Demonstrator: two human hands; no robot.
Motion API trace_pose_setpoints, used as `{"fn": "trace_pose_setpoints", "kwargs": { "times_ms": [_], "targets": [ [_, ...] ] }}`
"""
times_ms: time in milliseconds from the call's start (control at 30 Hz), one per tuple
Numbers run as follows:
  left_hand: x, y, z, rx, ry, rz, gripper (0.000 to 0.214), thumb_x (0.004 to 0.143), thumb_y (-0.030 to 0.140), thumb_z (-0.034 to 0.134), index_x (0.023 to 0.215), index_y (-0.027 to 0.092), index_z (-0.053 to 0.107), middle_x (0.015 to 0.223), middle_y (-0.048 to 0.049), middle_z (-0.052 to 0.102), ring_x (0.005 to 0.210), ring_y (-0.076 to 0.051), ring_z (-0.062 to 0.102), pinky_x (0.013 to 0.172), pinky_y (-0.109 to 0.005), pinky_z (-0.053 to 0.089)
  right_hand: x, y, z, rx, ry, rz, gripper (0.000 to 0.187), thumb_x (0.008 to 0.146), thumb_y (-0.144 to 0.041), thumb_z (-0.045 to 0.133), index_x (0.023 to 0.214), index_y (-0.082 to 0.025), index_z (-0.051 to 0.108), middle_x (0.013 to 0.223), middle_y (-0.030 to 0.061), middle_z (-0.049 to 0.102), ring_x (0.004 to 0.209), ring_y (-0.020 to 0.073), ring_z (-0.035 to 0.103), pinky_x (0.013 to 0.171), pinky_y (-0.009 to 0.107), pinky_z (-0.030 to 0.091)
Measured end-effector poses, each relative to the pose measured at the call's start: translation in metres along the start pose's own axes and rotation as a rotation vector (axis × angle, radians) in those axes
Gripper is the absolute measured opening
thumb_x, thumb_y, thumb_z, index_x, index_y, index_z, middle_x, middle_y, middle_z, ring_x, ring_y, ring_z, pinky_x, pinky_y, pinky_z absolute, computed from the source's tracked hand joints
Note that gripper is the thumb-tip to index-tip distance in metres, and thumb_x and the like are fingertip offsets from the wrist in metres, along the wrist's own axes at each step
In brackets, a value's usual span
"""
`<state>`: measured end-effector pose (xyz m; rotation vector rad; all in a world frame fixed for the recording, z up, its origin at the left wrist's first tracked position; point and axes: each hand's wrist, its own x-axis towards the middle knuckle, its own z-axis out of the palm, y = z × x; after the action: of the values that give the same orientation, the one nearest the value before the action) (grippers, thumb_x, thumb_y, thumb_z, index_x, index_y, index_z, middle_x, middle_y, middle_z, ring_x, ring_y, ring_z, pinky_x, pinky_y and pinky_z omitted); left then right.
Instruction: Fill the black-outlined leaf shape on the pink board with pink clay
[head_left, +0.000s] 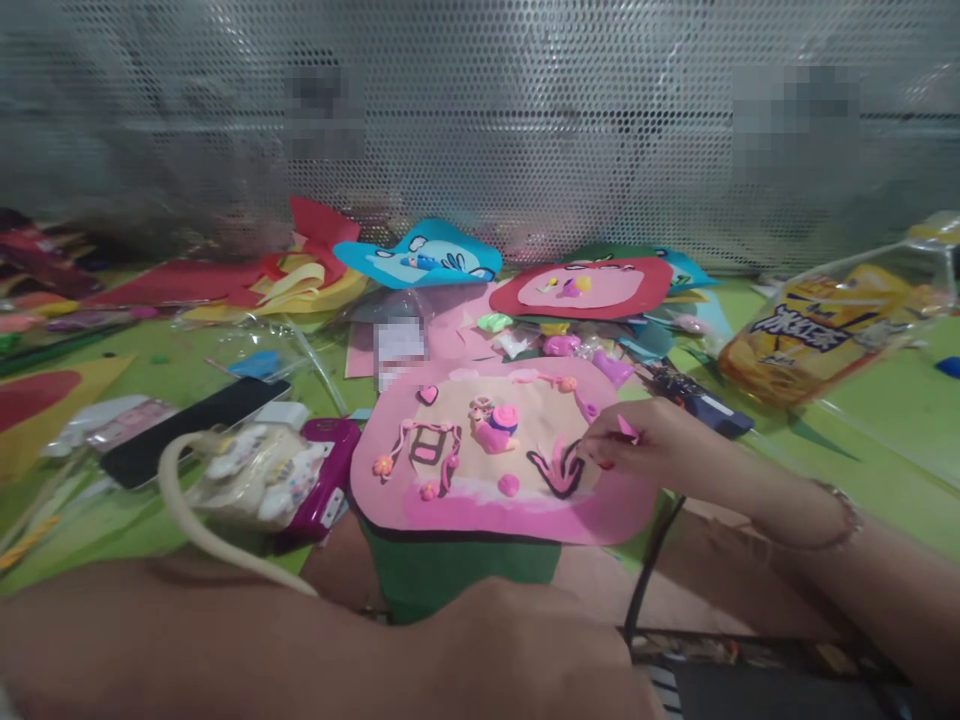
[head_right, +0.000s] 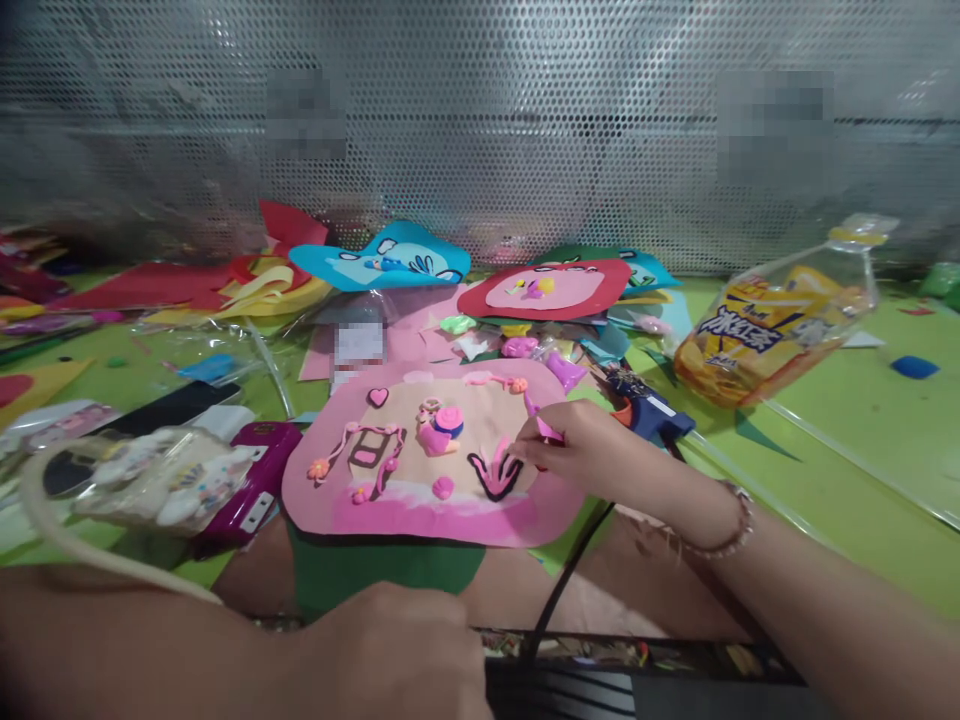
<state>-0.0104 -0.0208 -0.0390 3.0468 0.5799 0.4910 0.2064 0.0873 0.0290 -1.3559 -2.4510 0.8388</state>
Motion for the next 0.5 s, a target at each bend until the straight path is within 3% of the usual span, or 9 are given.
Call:
{"fn": "trace_pose_setpoints", "kwargs": {
  "times_ms": [67, 133, 200, 300, 400, 500],
  "targets": [
    [0.011, 0.003, -0.015, 0.065, -0.023, 0.121, 0.006, 0.092, 0.024, 0.056, 0.095, 0.022, 0.061, 0.078, 0.0028, 0.059, 0.056, -0.012, 0.052, 0.034, -0.024, 0.032, -0.001, 0.002, 0.000, -0.017, 0.014, -0.010, 0.032, 0.087, -0.038, 0.046, 0.071, -0.017, 0.065, 0.062, 0.0017, 0.062, 0.056, 0.0115, 0.051, 0.052, 0.022, 0.038],
    [0.013, 0.006, -0.019, 0.148, -0.030, 0.116, 0.021, 0.088, 0.017, 0.056, 0.109, 0.020, 0.059, 0.082, 0.0008, 0.060, 0.054, -0.014, 0.052, 0.031, -0.025, 0.031, -0.001, 0.003, 0.000, -0.005, 0.023, 0.019, 0.039, 0.088, -0.042, 0.045, 0.065, -0.017, 0.063, 0.055, 0.0009, 0.058, 0.050, 0.0104, 0.049, 0.048, 0.022, 0.035],
    [0.011, 0.007, -0.018, 0.256, -0.062, 0.052, 0.036, 0.089, 0.015, 0.050, 0.125, 0.020, 0.052, 0.102, -0.0053, 0.064, 0.056, -0.016, 0.057, 0.032, -0.025, 0.038, -0.001, 0.003, 0.000, 0.032, 0.020, 0.070, 0.041, 0.088, -0.045, 0.046, 0.064, -0.016, 0.064, 0.054, 0.0012, 0.059, 0.048, 0.0102, 0.049, 0.046, 0.022, 0.035],
    [0.009, 0.006, -0.017, 0.374, -0.137, -0.046, 0.046, 0.092, 0.014, 0.041, 0.138, 0.019, 0.040, 0.131, -0.0141, 0.054, 0.057, -0.018, 0.061, 0.038, -0.028, 0.048, 0.000, 0.002, 0.000, 0.067, 0.006, 0.095, 0.036, 0.086, -0.043, 0.050, 0.072, -0.017, 0.070, 0.063, 0.0032, 0.067, 0.055, 0.0119, 0.056, 0.050, 0.022, 0.039],
    [0.007, 0.009, -0.019, 0.413, -0.213, -0.094, 0.046, 0.093, 0.014, 0.040, 0.138, 0.019, 0.041, 0.137, -0.0179, 0.047, 0.054, -0.016, 0.060, 0.038, -0.027, 0.048, 0.001, 0.001, -0.001, 0.075, 0.008, 0.124, 0.023, 0.082, -0.034, 0.056, 0.084, -0.020, 0.075, 0.070, 0.0019, 0.071, 0.058, 0.0123, 0.059, 0.050, 0.021, 0.040],
    [0.002, 0.016, -0.025, 0.433, -0.316, -0.140, 0.043, 0.094, 0.014, 0.043, 0.136, 0.023, 0.043, 0.135, -0.0183, 0.049, 0.055, -0.015, 0.059, 0.039, -0.023, 0.045, 0.003, 0.001, -0.002, 0.106, 0.023, 0.122, 0.018, 0.077, -0.027, 0.059, 0.084, -0.023, 0.075, 0.071, 0.0009, 0.071, 0.060, 0.0123, 0.061, 0.053, 0.022, 0.043]
  ]
}}
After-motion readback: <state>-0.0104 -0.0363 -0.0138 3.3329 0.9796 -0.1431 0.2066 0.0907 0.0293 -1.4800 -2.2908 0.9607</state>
